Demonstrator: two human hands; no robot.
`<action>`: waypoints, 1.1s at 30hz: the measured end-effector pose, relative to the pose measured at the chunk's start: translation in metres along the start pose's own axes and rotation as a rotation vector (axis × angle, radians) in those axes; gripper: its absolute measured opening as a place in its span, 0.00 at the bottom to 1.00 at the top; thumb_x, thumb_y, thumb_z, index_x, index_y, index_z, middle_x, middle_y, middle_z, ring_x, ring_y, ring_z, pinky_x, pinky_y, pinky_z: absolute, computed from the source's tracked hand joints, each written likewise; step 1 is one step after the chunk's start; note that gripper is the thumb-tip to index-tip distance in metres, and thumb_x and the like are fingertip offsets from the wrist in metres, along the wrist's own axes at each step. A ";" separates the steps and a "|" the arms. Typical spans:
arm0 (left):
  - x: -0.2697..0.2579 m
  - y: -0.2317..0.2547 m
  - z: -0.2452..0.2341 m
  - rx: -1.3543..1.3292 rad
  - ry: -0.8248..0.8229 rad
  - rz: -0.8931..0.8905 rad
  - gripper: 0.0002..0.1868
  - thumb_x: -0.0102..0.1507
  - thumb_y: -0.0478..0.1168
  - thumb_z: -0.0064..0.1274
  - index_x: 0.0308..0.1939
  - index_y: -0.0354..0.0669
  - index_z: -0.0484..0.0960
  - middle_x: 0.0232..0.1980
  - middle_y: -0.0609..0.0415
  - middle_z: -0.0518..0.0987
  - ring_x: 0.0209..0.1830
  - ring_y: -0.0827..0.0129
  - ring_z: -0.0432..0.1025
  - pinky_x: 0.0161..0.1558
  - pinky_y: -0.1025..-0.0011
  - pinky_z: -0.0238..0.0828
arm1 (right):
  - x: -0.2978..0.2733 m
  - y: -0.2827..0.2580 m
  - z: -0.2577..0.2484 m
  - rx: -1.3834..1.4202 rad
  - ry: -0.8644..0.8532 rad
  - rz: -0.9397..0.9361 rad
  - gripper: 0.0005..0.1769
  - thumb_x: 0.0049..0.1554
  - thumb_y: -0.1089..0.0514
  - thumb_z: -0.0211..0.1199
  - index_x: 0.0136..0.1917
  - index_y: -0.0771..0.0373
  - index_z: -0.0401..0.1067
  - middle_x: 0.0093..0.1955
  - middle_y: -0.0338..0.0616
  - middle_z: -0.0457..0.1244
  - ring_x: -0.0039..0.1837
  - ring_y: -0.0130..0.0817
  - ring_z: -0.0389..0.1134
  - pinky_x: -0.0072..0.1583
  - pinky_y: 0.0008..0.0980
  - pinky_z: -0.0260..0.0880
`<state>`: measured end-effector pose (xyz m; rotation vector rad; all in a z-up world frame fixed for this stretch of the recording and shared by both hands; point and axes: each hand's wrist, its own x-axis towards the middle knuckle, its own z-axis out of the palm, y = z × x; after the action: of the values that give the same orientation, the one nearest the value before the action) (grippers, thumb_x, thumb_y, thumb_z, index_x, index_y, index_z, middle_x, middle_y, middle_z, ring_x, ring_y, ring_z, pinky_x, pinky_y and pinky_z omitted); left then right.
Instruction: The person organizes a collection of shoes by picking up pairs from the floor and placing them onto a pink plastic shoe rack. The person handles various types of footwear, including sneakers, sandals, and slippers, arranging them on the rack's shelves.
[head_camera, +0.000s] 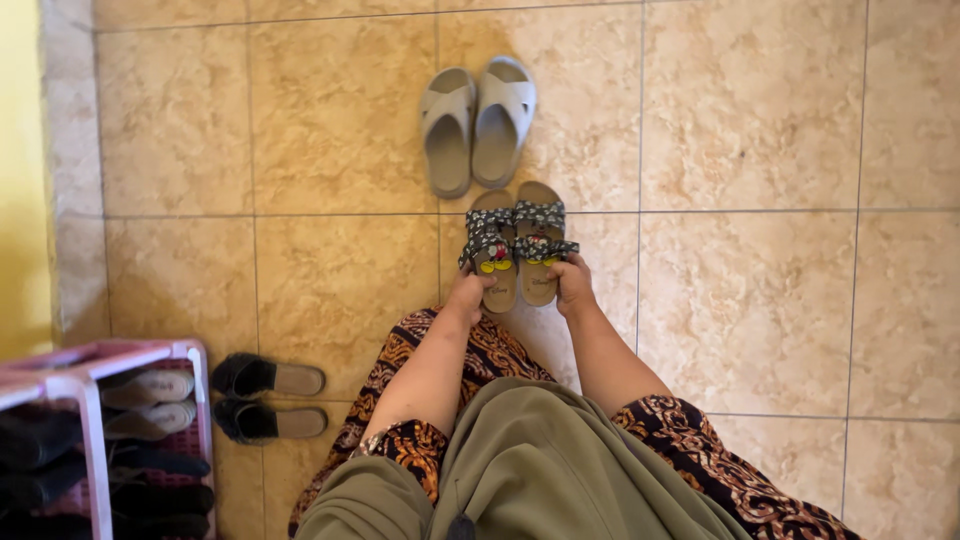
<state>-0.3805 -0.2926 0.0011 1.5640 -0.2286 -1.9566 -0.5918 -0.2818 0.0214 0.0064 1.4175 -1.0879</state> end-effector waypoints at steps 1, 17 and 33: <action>-0.004 0.002 -0.002 -0.034 0.009 0.017 0.38 0.58 0.25 0.52 0.74 0.39 0.64 0.65 0.42 0.76 0.60 0.51 0.73 0.56 0.57 0.73 | 0.000 0.001 0.004 0.027 -0.036 -0.032 0.28 0.40 0.74 0.56 0.56 0.69 0.68 0.44 0.46 0.65 0.43 0.37 0.66 0.43 0.33 0.68; -0.183 0.050 -0.224 -0.563 0.395 0.553 0.34 0.58 0.27 0.53 0.69 0.33 0.62 0.60 0.39 0.76 0.56 0.53 0.74 0.56 0.56 0.73 | -0.100 0.121 0.257 -0.266 -0.757 -0.178 0.27 0.41 0.77 0.55 0.55 0.66 0.69 0.47 0.45 0.66 0.44 0.34 0.65 0.44 0.31 0.68; -0.337 -0.178 -0.437 -0.769 1.037 0.470 0.23 0.57 0.29 0.60 0.56 0.30 0.75 0.51 0.43 0.82 0.49 0.56 0.78 0.50 0.60 0.75 | -0.280 0.416 0.302 -0.842 -1.090 0.124 0.22 0.42 0.74 0.59 0.52 0.71 0.74 0.46 0.47 0.68 0.44 0.34 0.69 0.46 0.31 0.71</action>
<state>-0.0008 0.1405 0.0663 1.5526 0.4888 -0.5743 -0.0497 -0.0661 0.0674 -0.9458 0.7345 -0.1939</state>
